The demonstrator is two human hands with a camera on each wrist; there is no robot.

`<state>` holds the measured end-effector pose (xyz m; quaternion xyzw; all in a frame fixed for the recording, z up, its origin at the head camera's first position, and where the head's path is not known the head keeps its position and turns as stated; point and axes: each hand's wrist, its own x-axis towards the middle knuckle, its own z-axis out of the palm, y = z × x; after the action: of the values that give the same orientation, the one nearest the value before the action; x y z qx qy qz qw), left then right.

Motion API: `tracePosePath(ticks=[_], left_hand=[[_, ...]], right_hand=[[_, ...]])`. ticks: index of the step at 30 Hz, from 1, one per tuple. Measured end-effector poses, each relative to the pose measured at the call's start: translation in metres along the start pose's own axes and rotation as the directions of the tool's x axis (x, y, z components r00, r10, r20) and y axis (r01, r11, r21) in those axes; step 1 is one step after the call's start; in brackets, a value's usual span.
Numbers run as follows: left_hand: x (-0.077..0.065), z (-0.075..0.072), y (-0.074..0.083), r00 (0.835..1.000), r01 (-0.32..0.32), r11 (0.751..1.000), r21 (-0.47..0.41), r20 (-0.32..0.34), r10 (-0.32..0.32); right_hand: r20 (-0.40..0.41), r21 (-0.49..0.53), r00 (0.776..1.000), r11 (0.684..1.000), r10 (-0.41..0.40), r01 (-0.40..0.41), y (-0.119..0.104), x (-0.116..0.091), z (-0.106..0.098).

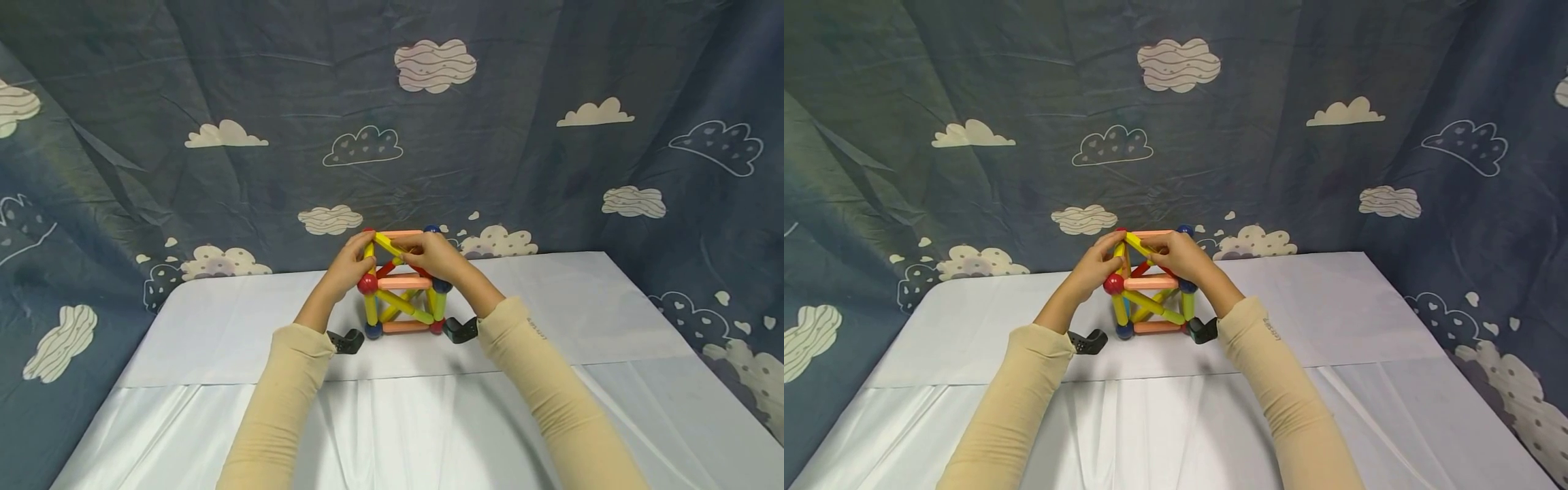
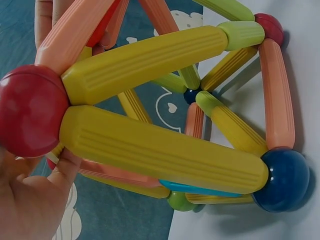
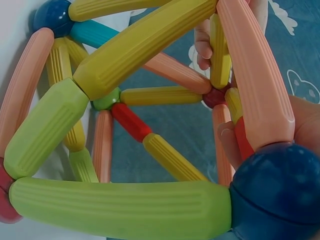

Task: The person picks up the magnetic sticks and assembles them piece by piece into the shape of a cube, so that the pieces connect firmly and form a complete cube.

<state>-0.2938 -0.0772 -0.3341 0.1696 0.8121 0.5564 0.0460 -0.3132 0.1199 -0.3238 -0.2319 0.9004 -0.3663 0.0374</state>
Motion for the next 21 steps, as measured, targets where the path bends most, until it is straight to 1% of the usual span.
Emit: tracePosePath(ticks=[4,7,13,18,21], left_hand=[[0.012,0.001,-0.020,1.000,-0.015,1.000,0.009,-0.016,0.016],[0.012,0.001,-0.020,1.000,-0.002,1.000,0.007,-0.018,0.003],[0.012,0.001,-0.019,0.999,0.026,0.999,-0.036,-0.019,-0.027],[0.010,0.001,-0.019,0.999,0.016,0.999,-0.043,-0.039,-0.018],[0.009,0.001,-0.021,0.999,0.000,0.999,-0.045,-0.049,-0.002]], right_hand=[[0.010,0.005,1.000,1.000,0.014,-0.014,0.001,0.000,0.001],[0.014,-0.003,1.000,1.000,0.022,-0.022,0.001,0.000,0.001],[0.011,-0.043,1.000,0.999,0.028,-0.027,0.000,0.002,0.002],[0.031,-0.062,0.999,0.997,0.039,-0.037,-0.001,0.004,0.002],[0.018,-0.055,0.999,0.998,0.026,-0.025,0.000,0.003,0.000]])
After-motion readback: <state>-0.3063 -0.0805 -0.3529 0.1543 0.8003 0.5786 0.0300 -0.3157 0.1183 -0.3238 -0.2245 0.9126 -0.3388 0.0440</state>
